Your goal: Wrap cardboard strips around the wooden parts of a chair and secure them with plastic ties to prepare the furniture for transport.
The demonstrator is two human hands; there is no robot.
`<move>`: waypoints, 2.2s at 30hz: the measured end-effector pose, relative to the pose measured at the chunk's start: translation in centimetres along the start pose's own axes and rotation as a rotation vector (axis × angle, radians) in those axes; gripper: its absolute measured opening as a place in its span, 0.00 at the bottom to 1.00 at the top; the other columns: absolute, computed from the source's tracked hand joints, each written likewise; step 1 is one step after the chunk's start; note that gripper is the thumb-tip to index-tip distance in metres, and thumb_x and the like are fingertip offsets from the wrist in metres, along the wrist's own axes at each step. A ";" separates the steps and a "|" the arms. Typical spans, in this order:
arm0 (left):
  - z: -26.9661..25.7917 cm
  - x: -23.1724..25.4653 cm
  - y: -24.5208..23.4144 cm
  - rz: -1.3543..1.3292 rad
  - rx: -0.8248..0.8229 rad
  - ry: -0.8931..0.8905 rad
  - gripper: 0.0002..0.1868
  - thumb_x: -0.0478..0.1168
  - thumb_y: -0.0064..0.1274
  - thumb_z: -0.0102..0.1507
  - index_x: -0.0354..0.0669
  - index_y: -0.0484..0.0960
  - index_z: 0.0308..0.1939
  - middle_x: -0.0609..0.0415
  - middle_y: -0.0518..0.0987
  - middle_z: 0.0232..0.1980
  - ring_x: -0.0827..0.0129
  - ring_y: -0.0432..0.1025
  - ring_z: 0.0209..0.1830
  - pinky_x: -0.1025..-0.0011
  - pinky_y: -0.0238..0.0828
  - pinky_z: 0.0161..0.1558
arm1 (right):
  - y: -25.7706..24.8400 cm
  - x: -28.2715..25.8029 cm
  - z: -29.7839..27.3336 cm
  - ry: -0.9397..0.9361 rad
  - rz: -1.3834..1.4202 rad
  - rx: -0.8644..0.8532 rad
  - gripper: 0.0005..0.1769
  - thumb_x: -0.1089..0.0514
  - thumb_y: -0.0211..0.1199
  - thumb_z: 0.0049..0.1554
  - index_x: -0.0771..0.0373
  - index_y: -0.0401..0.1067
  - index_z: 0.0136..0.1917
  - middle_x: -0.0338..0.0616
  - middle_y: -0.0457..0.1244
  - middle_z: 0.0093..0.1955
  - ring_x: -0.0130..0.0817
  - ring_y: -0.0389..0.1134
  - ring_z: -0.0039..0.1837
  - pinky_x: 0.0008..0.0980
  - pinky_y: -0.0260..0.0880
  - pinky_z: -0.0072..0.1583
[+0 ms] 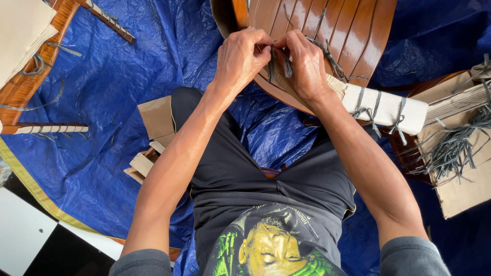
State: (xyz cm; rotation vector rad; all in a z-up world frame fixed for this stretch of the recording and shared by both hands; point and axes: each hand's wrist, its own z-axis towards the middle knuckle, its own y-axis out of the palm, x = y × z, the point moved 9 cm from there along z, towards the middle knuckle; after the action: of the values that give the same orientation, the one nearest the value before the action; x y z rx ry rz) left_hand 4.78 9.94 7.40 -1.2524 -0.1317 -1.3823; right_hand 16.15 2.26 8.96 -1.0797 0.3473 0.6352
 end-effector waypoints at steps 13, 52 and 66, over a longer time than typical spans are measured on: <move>-1.8 0.0 -0.7 0.144 0.147 -0.039 0.10 0.29 0.58 0.58 0.40 0.71 0.33 0.54 0.76 0.33 0.58 0.77 0.28 0.62 0.72 0.28 | 0.6 3.3 -0.1 0.170 0.104 0.035 0.06 0.66 0.66 0.65 0.70 0.70 0.49 0.54 0.68 0.48 0.49 0.71 0.50 0.43 0.71 0.52; -1.1 5.9 8.0 0.173 0.070 0.330 0.11 0.43 0.42 0.62 0.44 0.77 0.31 0.53 0.73 0.31 0.58 0.71 0.34 0.62 0.65 0.46 | 8.9 39.1 -9.4 0.758 -0.516 -0.946 0.31 0.39 0.72 0.53 0.67 0.77 0.57 0.60 0.67 0.62 0.56 0.67 0.66 0.51 0.67 0.65; -1.4 5.8 8.1 0.175 0.058 0.319 0.11 0.44 0.42 0.62 0.44 0.78 0.35 0.54 0.75 0.35 0.59 0.72 0.38 0.62 0.66 0.49 | 1.1 32.2 -1.4 0.696 -0.010 -0.291 0.14 0.56 0.67 0.59 0.70 0.73 0.51 0.53 0.71 0.44 0.44 0.74 0.49 0.41 0.73 0.51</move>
State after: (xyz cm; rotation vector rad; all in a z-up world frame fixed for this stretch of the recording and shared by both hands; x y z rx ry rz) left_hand 11.85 2.83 6.30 -0.9574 0.1545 -1.3959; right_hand 40.39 11.26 -10.33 -1.5705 0.8668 0.2842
